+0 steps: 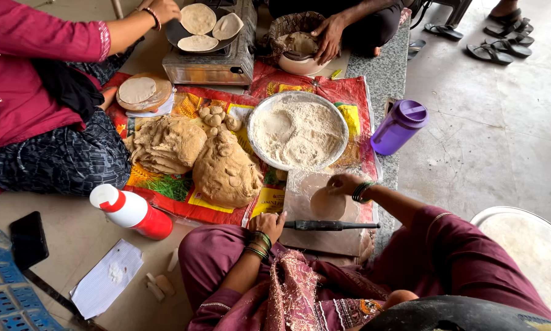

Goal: The person coats dough balls in flour from a bowl and flattens them into flatbreads on a board using a rolling pin and hands.

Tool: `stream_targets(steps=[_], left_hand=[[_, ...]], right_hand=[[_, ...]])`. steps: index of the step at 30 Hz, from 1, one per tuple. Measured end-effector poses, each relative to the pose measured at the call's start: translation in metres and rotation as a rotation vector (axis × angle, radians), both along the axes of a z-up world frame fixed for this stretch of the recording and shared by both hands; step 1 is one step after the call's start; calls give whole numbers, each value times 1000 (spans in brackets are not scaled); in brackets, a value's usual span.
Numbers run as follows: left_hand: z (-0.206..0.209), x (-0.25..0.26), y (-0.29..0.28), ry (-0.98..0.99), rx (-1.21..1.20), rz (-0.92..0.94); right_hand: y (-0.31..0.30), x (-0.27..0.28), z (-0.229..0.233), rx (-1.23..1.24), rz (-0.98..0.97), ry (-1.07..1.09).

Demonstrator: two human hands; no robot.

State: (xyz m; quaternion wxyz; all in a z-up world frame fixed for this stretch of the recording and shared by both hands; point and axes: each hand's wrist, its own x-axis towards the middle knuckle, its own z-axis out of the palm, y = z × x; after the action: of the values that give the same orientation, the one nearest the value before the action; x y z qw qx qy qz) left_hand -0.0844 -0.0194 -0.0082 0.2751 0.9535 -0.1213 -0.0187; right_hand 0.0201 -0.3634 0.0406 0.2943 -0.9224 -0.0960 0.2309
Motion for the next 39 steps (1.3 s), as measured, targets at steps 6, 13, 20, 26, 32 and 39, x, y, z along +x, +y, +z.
stream_targets(steps=[6,13,20,26,32,39], left_hand=[[26,33,-9,39,110,15],[27,47,-11,96,46,12],[19,50,-11,91,34,39],[17,50,-11,85,24,54],[19,48,-8,89,11,30],[19,45,-5,74,-2,-32]], right_hand=[[12,95,23,28,-16,-470],[28,145,-40,-500,6,-496],[33,177,-72,-565,-267,-291],[46,187,-64,-153,-432,-291],[71,162,-44,-618,77,-344],[52,144,18,-290,5,-577]])
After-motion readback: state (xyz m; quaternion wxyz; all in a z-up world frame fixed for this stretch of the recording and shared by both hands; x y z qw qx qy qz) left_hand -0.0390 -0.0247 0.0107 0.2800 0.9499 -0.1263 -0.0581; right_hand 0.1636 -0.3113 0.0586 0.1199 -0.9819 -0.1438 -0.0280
